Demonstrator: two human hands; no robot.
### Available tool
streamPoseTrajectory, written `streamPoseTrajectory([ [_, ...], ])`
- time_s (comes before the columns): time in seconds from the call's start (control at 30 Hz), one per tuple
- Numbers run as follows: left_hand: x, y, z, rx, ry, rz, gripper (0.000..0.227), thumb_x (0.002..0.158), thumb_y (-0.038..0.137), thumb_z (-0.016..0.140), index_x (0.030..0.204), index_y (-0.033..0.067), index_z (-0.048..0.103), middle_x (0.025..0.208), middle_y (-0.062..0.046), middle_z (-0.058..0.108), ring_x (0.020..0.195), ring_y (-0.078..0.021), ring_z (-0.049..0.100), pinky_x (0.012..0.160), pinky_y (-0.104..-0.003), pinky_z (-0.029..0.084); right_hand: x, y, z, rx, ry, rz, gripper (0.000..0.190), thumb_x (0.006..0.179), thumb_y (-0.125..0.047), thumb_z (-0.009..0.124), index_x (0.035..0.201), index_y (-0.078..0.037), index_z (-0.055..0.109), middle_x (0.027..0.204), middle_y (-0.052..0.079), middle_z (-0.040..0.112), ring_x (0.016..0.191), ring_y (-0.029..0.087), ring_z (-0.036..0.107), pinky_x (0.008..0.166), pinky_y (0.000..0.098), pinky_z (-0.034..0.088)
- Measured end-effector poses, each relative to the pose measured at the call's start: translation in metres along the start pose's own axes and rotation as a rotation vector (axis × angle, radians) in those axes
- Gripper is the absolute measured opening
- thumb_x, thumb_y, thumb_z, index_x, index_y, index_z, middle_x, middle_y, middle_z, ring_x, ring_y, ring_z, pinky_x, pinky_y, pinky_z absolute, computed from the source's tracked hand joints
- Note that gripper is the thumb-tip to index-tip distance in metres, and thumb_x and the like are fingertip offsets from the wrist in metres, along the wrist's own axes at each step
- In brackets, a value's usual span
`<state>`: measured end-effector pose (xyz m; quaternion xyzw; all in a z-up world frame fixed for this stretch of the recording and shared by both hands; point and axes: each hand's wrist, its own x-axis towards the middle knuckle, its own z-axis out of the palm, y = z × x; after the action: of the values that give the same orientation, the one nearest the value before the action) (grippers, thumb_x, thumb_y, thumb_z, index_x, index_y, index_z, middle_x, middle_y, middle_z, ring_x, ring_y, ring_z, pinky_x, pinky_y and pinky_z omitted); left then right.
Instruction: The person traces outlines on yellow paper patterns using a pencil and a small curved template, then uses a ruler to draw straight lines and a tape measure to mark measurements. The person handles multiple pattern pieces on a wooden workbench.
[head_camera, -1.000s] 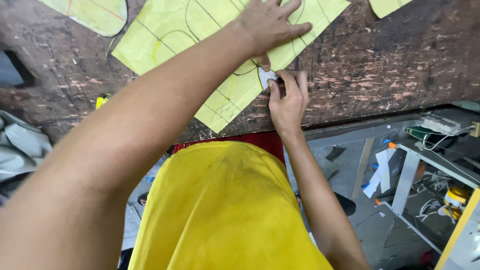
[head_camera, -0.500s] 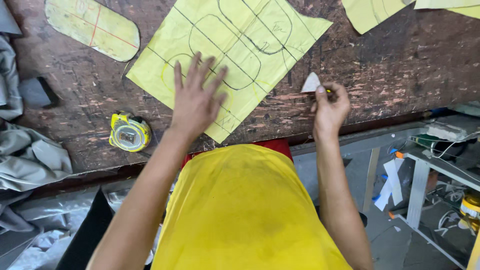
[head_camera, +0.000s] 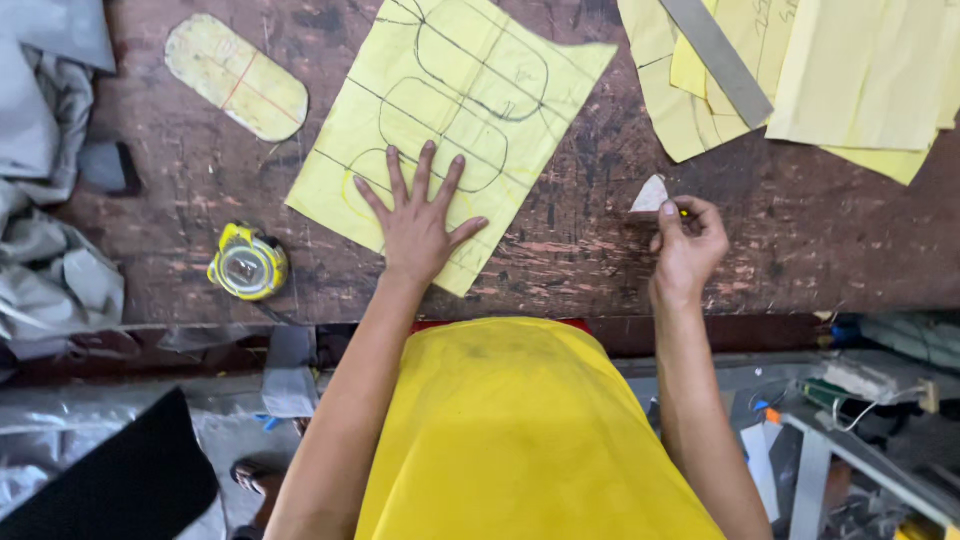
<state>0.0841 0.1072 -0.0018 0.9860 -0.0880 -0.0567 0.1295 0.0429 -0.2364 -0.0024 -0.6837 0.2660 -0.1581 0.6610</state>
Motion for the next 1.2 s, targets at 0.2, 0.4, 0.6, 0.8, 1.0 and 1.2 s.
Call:
streamPoseTrajectory([
  [0.2, -0.005, 0.070, 0.011, -0.128, -0.013, -0.102, 0.084, 0.087, 0.072, 0.061, 0.159, 0.0354, 0.036, 0.170, -0.005, 0.014, 0.155, -0.0442, 0.000, 0.111, -0.084, -0.007, 0.036, -0.037, -0.017, -0.150, -0.241, -0.021, 0.012, 0.097, 0.003, 0.073, 0.108, 0.000, 0.069, 0.086, 0.002, 0.065, 0.060, 0.006, 0.053, 0.051, 0.0220, 0.040],
  [0.4, -0.049, 0.081, 0.001, -0.442, 0.555, -0.346, 0.040, 0.106, 0.012, 0.066, 0.146, 0.0148, 0.060, 0.147, -0.012, 0.054, 0.140, -0.0327, 0.049, 0.118, -0.051, 0.041, 0.010, -0.036, 0.015, -0.483, -0.744, 0.009, 0.017, 0.090, -0.006, 0.073, 0.107, -0.003, 0.074, 0.087, 0.003, 0.071, 0.064, 0.009, 0.060, 0.054, 0.0254, 0.048],
  [0.6, -0.094, 0.142, 0.008, -0.380, 0.574, -0.375, 0.029, 0.096, 0.006, 0.068, 0.124, 0.0120, 0.070, 0.116, -0.008, 0.062, 0.112, -0.0284, 0.057, 0.098, -0.042, 0.045, -0.024, -0.014, 0.044, -0.552, -0.856, -0.391, 0.015, 0.087, -0.006, 0.076, 0.101, -0.001, 0.074, 0.091, 0.012, 0.073, 0.076, 0.023, 0.067, 0.070, 0.0347, 0.053],
  [0.8, -0.100, 0.174, 0.026, -0.331, 0.497, -0.371, 0.040, 0.093, 0.022, 0.075, 0.132, 0.0167, 0.069, 0.112, -0.003, 0.061, 0.109, -0.0241, 0.056, 0.090, -0.042, 0.041, -0.026, -0.010, 0.053, -0.564, -0.897, -0.511, 0.011, 0.088, -0.004, 0.073, 0.098, -0.001, 0.071, 0.091, 0.015, 0.070, 0.080, 0.030, 0.070, 0.073, 0.0383, 0.054],
  [1.0, -0.091, 0.173, 0.040, -0.219, 0.447, -0.447, 0.044, 0.091, 0.029, 0.076, 0.134, 0.0235, 0.069, 0.102, -0.001, 0.054, 0.099, -0.0215, 0.052, 0.083, -0.041, 0.037, -0.031, -0.013, 0.052, -0.595, -0.867, -0.541, 0.010, 0.088, -0.003, 0.074, 0.097, 0.000, 0.070, 0.091, 0.015, 0.070, 0.081, 0.031, 0.069, 0.073, 0.0388, 0.053],
  [1.2, -0.094, 0.174, 0.044, -0.230, 0.397, -0.473, 0.042, 0.094, 0.029, 0.076, 0.136, 0.0248, 0.070, 0.100, -0.002, 0.052, 0.098, -0.0209, 0.051, 0.082, -0.040, 0.036, -0.034, -0.020, 0.052, -0.649, -0.922, -0.519, 0.012, 0.090, 0.000, 0.073, 0.101, 0.000, 0.069, 0.094, 0.016, 0.068, 0.085, 0.033, 0.068, 0.075, 0.0396, 0.053],
])
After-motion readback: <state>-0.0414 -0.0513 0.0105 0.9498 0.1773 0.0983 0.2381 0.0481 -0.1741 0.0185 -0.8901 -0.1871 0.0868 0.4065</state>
